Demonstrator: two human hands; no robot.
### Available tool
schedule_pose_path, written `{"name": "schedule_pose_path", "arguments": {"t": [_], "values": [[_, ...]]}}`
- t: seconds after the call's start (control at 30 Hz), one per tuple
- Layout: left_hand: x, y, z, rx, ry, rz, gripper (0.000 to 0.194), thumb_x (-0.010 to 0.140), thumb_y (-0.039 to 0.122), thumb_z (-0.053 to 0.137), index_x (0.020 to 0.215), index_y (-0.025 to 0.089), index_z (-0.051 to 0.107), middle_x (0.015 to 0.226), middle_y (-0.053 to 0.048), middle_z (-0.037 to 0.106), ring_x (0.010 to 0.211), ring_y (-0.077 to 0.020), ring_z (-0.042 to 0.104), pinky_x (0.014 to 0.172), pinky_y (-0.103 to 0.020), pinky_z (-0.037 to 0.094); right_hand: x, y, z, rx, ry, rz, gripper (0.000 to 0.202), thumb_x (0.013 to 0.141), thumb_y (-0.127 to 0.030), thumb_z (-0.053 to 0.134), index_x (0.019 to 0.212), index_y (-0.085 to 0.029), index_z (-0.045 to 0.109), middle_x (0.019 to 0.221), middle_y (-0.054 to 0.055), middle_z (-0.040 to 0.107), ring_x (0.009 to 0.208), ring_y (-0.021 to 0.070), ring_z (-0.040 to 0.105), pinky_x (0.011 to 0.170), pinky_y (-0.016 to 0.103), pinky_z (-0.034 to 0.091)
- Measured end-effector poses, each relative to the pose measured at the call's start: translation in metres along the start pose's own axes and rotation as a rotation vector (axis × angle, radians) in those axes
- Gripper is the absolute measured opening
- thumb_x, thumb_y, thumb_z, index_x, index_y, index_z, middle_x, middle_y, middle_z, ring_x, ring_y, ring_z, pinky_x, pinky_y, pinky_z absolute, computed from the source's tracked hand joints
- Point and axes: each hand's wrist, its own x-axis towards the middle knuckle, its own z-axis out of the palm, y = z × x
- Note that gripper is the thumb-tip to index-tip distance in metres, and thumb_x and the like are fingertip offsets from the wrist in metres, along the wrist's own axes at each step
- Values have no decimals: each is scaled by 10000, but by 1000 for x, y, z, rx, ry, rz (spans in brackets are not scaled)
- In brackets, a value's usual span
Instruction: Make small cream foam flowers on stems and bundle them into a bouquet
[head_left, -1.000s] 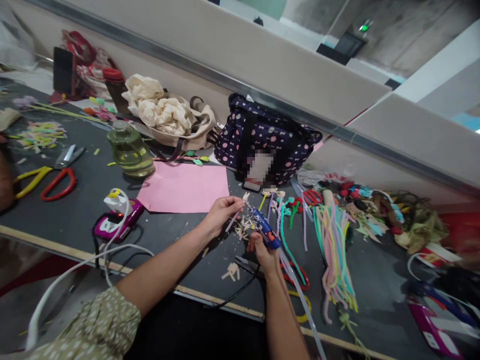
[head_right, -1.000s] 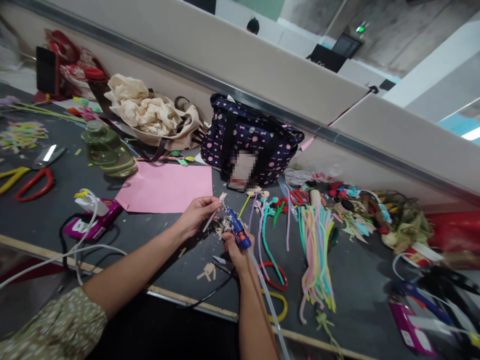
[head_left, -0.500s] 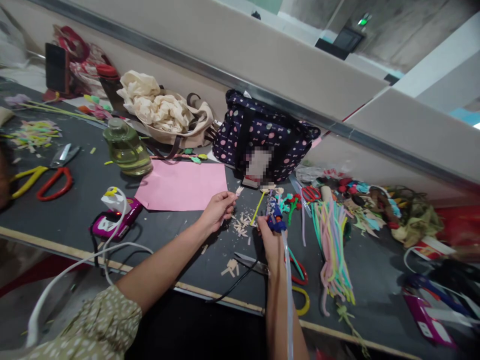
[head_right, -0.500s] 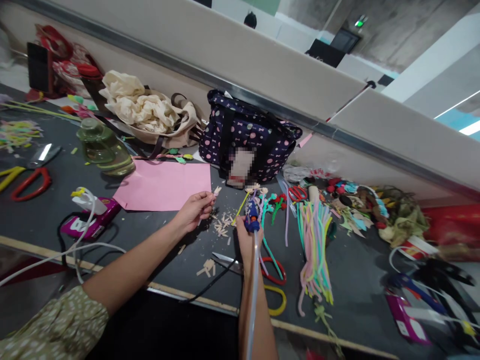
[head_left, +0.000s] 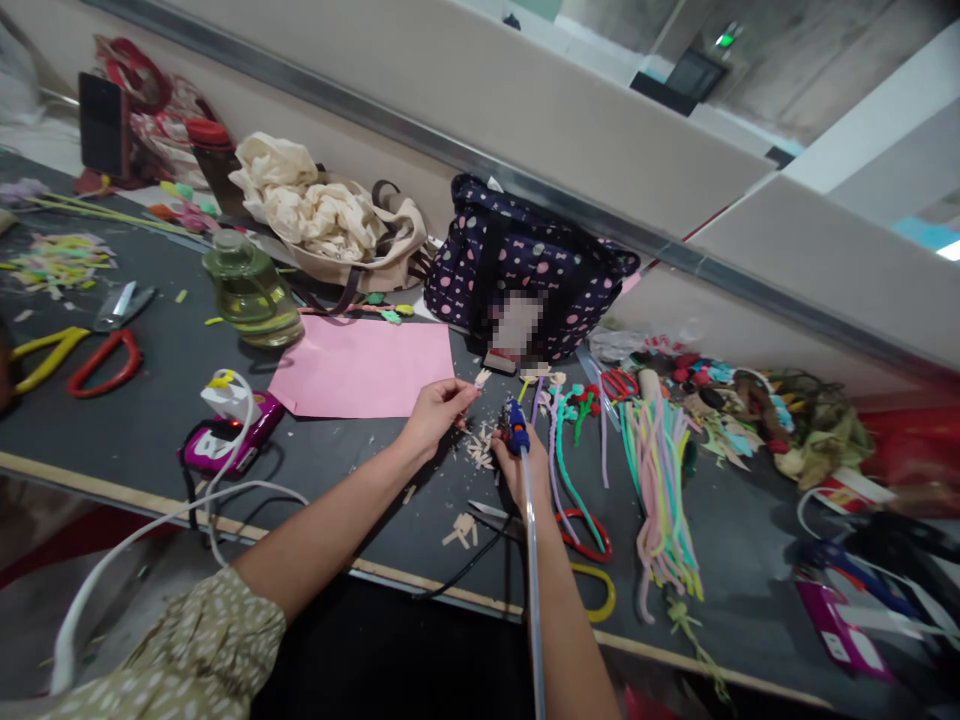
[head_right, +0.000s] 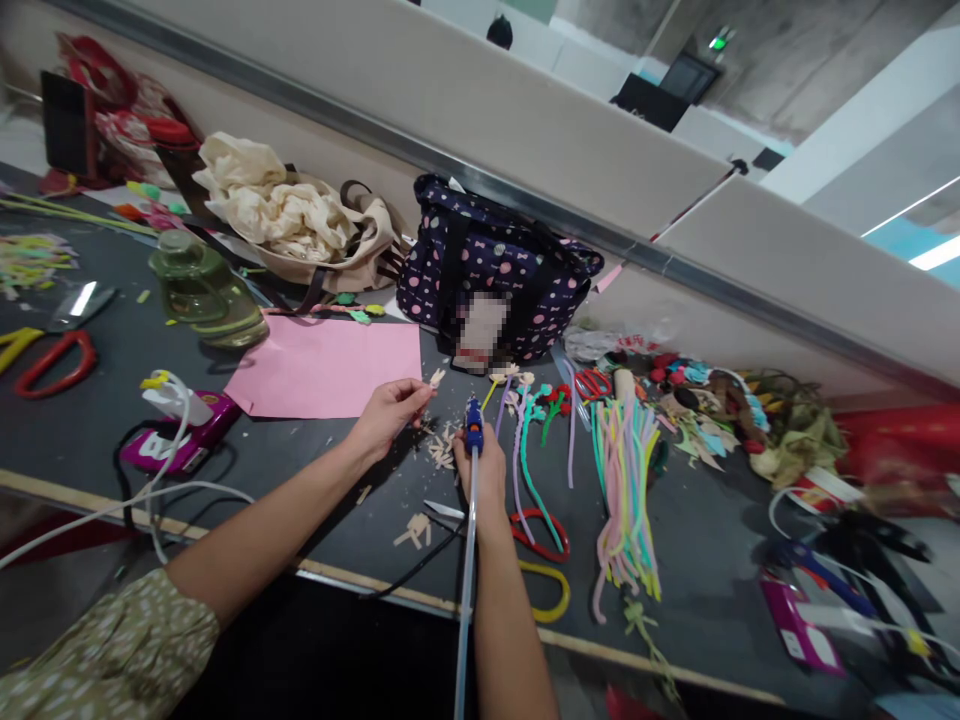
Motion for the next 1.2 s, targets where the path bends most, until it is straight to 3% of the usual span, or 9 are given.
{"name": "schedule_pose_path", "arguments": {"t": [0.17, 0.3, 0.6, 0.7, 0.93, 1.07, 1.2], "values": [[-1, 2, 0, -19, 19, -4, 358, 632, 447, 753, 764, 133, 641, 600, 27, 508, 517, -74, 446, 461, -190, 398, 0, -1, 0, -67, 32, -13, 201, 746, -404, 576, 796, -212, 547, 662, -2, 594, 605, 170, 562, 620, 285, 451], [-1, 5, 0, -16, 22, -11, 339, 634, 442, 750, 732, 139, 634, 592, 27, 512, 532, -81, 456, 475, -193, 397, 0, -1, -3, -32, 64, -3, 217, 743, -421, 586, 795, -215, 540, 654, -12, 589, 600, 165, 554, 616, 280, 440], [-2, 8, 0, -4, 58, 3, 309, 620, 415, 766, 720, 140, 666, 614, 25, 534, 540, -66, 437, 511, -187, 359, -1, 3, -1, -4, -53, 5, 199, 687, -334, 632, 846, -235, 565, 747, -8, 650, 633, 170, 586, 592, 267, 431], [-3, 10, 2, -3, 64, -3, 314, 607, 414, 776, 707, 137, 668, 574, 30, 520, 510, -60, 404, 489, -188, 315, -3, 0, -2, -67, -68, -7, 156, 723, -333, 603, 840, -239, 560, 726, -12, 635, 637, 177, 583, 590, 268, 418], [-4, 8, 4, -6, 55, -13, 317, 595, 401, 791, 699, 129, 667, 569, 21, 537, 509, -61, 381, 474, -193, 270, 0, 2, -6, 87, 91, -22, 216, 747, -389, 597, 856, -206, 561, 741, 6, 632, 653, 168, 573, 640, 279, 436], [-3, 10, 4, -15, 73, -21, 307, 591, 393, 794, 693, 133, 665, 583, 21, 541, 516, -62, 385, 474, -194, 269, 0, 4, -6, 49, -8, 1, 184, 727, -369, 599, 837, -232, 548, 702, -13, 615, 628, 173, 566, 609, 275, 420], [-3, 13, 4, -31, 78, -10, 302, 589, 391, 795, 676, 136, 659, 579, 25, 541, 512, -62, 386, 478, -197, 271, -3, 3, -4, -158, -81, -29, 185, 711, -308, 587, 866, -245, 508, 701, -12, 594, 627, 193, 571, 578, 266, 387]]}}
